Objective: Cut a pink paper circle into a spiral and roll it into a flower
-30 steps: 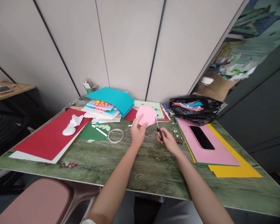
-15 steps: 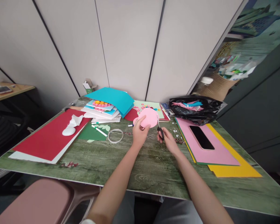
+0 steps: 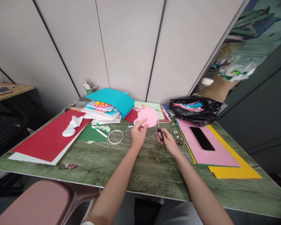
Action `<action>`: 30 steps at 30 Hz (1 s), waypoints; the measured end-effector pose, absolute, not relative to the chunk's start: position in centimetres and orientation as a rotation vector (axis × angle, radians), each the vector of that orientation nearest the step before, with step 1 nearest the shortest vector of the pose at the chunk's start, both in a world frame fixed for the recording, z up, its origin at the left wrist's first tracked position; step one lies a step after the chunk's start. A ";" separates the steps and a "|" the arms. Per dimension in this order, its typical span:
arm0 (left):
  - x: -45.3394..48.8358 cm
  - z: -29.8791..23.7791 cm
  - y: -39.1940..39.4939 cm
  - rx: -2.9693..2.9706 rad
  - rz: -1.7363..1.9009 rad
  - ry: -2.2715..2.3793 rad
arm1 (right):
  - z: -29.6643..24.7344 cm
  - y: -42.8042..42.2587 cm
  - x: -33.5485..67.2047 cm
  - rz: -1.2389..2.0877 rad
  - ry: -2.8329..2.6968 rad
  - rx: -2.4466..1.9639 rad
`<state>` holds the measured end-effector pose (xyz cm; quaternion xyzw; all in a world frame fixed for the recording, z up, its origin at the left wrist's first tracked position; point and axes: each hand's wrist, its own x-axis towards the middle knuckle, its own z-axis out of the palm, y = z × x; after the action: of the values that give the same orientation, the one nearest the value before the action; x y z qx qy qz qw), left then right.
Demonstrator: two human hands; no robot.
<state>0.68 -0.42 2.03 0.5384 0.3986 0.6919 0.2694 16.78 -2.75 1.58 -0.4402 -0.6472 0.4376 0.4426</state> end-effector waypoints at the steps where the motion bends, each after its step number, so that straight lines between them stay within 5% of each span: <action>1: 0.6 2.0 -0.4 1.445 1.872 1.074 | 1.6 -2.7 16.8 1.085 -1.605 -1.094; 30: 1.2 1.6 -0.2 1.401 1.791 1.068 | 1.1 -2.5 17.1 1.016 -1.569 -1.123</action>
<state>1.19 -0.17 1.57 0.5304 0.4043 0.6779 0.3095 17.06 -2.47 1.12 -0.4566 -0.6380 0.4132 0.4623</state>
